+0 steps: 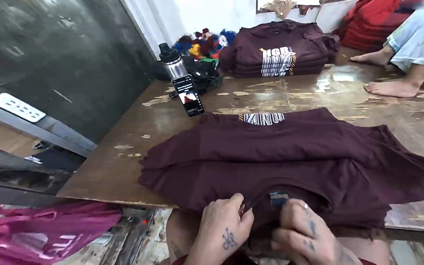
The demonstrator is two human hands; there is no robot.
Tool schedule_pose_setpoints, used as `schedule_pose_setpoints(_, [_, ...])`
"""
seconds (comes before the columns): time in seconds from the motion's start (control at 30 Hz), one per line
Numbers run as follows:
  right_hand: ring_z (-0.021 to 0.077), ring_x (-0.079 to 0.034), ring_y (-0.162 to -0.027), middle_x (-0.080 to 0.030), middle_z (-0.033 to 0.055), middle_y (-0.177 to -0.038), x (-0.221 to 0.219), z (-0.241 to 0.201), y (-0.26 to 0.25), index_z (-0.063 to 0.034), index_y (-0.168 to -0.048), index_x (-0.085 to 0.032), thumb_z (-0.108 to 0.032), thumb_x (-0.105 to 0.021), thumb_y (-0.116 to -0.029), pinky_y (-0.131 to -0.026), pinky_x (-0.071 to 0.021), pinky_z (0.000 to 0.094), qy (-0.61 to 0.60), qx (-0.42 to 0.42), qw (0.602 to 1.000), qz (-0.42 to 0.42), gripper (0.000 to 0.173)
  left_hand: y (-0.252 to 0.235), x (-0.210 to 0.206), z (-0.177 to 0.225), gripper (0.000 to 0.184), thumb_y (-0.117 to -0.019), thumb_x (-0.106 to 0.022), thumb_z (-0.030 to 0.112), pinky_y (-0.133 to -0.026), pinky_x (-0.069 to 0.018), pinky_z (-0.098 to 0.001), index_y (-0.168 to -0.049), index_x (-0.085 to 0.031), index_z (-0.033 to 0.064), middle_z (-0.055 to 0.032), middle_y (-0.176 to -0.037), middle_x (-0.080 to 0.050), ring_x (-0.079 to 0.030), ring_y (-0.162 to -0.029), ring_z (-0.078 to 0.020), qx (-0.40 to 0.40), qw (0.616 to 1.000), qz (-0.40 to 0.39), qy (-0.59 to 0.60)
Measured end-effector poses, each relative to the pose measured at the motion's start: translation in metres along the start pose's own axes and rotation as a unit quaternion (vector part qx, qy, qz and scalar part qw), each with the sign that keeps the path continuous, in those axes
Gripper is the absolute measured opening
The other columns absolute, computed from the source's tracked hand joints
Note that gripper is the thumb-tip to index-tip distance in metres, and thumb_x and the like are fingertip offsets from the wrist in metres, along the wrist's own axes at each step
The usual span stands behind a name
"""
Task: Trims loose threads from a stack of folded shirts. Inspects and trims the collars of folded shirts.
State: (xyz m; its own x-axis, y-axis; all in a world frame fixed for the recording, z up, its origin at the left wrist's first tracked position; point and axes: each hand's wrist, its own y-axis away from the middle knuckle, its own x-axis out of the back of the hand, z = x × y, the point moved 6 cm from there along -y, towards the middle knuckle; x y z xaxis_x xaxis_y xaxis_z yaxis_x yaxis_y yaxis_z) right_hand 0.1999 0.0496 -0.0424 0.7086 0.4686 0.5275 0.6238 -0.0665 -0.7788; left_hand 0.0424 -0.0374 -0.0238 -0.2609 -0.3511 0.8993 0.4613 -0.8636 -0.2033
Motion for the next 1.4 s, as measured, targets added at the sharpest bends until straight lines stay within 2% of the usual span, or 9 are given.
schedule_pose_setpoints(0.07, [0.0119,-0.064,-0.102,-0.066,0.0008,-0.099,-0.017,0.011,-0.005,-0.0162,-0.106,-0.062,-0.034,-0.054,-0.1055,-0.097,-0.0514,0.027,0.042,-0.02,0.999,0.001,0.02,0.006,0.006,-0.007,0.019,-0.0844,-0.059,0.022,-0.04,-0.0376,-0.0269,-0.069,-0.06,0.0118,0.0027,-0.052,-0.047,-0.047,-0.044,-0.0083,-0.013,0.991,0.098,0.086])
schedule_pose_setpoints(0.2, [0.0127,-0.059,-0.056,-0.062,-0.0011,-0.062,-0.032,0.012,-0.023,-0.0112,-0.105,-0.072,-0.049,-0.046,-0.1057,-0.057,-0.0487,0.0284,0.112,-0.058,0.992,-0.004,0.046,0.021,-0.001,-0.023,0.012,-0.0942,-0.066,0.019,-0.043,-0.049,-0.0134,-0.084,-0.059,0.019,0.0093,-0.063,-0.056,-0.054,-0.047,0.0043,-0.014,0.87,0.143,0.471])
schedule_pose_setpoints(0.37, [0.0098,-0.065,-0.082,-0.064,0.0037,-0.086,-0.022,0.017,-0.013,-0.0111,-0.094,-0.065,-0.025,-0.05,-0.1072,-0.073,-0.0544,0.0193,0.011,-0.018,1.0,0.015,0.024,0.018,-0.019,-0.031,0.004,-0.0942,-0.072,0.021,-0.045,-0.0563,-0.0195,-0.094,-0.068,0.02,0.009,-0.071,-0.065,-0.062,-0.05,-0.0002,-0.044,0.741,0.078,0.665])
schedule_pose_setpoints(0.53, [0.0091,-0.063,-0.063,-0.064,0.0001,-0.072,-0.028,0.015,-0.028,-0.008,-0.105,-0.065,-0.041,-0.045,-0.1077,-0.058,-0.0539,0.0252,0.017,-0.068,0.997,-0.035,0.038,0.015,-0.022,-0.032,0.004,-0.0945,-0.072,0.02,-0.046,-0.0555,-0.0184,-0.094,-0.068,0.0195,0.0093,-0.071,-0.063,-0.062,-0.051,0.0008,-0.056,0.738,0.049,0.671])
schedule_pose_setpoints(0.67, [0.0109,-0.066,-0.065,-0.067,0.0021,-0.073,-0.034,0.012,-0.032,-0.0071,-0.096,-0.068,-0.021,-0.055,-0.1023,-0.06,-0.0549,0.0239,0.03,-0.02,0.999,-0.024,0.02,0.016,-0.024,-0.033,0.003,-0.0948,-0.071,0.019,-0.048,-0.056,-0.0179,-0.094,-0.068,0.0192,0.0088,-0.069,-0.063,-0.062,-0.052,0.0006,-0.07,0.754,0.04,0.651])
schedule_pose_setpoints(0.87, [0.0126,-0.063,-0.056,-0.064,0.003,-0.066,-0.02,0.014,-0.033,-0.0065,-0.087,-0.067,-0.017,-0.055,-0.1004,-0.051,-0.0513,0.0258,0.045,-0.044,0.997,-0.053,0.021,0.008,-0.002,-0.036,0.013,-0.0937,-0.068,0.021,-0.052,-0.058,-0.0173,-0.083,-0.061,0.0243,0.0148,-0.072,-0.061,-0.063,-0.059,0.0036,-0.034,0.846,0.027,0.531])
schedule_pose_setpoints(0.97, [0.0137,-0.063,-0.06,-0.063,0.0043,-0.069,-0.017,0.012,-0.03,-0.0069,-0.089,-0.065,-0.016,-0.051,-0.1022,-0.055,-0.0519,0.0263,0.033,-0.052,0.997,-0.044,0.021,0.001,0.01,-0.042,0.02,-0.0944,-0.062,0.02,-0.049,-0.0409,-0.0099,-0.077,-0.055,0.0132,0.0103,-0.063,-0.051,-0.048,-0.054,0.0077,-0.062,0.925,-0.002,0.375])
schedule_pose_setpoints(1.2, [0.0139,-0.057,-0.049,-0.06,0.0018,-0.062,-0.025,0.011,-0.038,-0.0032,-0.103,-0.067,-0.068,-0.046,-0.097,-0.044,-0.0468,0.0311,0.032,-0.127,0.99,-0.044,0.068,-0.005,0.007,-0.036,0.019,-0.0955,-0.065,0.023,-0.049,-0.0499,-0.0116,-0.079,-0.055,0.0227,0.0173,-0.064,-0.056,-0.056,-0.054,0.0082,-0.047,0.883,-0.06,0.464])
schedule_pose_setpoints(1.4, [0.0201,-0.07,-0.064,-0.07,0.0078,-0.074,-0.031,0.013,-0.045,-0.0037,-0.091,-0.071,-0.01,-0.062,-0.0925,-0.058,-0.058,0.035,-0.006,-0.082,0.994,-0.074,0.01,-0.002,0.0,-0.036,0.018,-0.0947,-0.068,0.027,-0.051,-0.0517,-0.0133,-0.079,-0.058,0.0241,0.0167,-0.064,-0.059,-0.058,-0.055,0.0065,-0.051,0.872,-0.044,0.486])
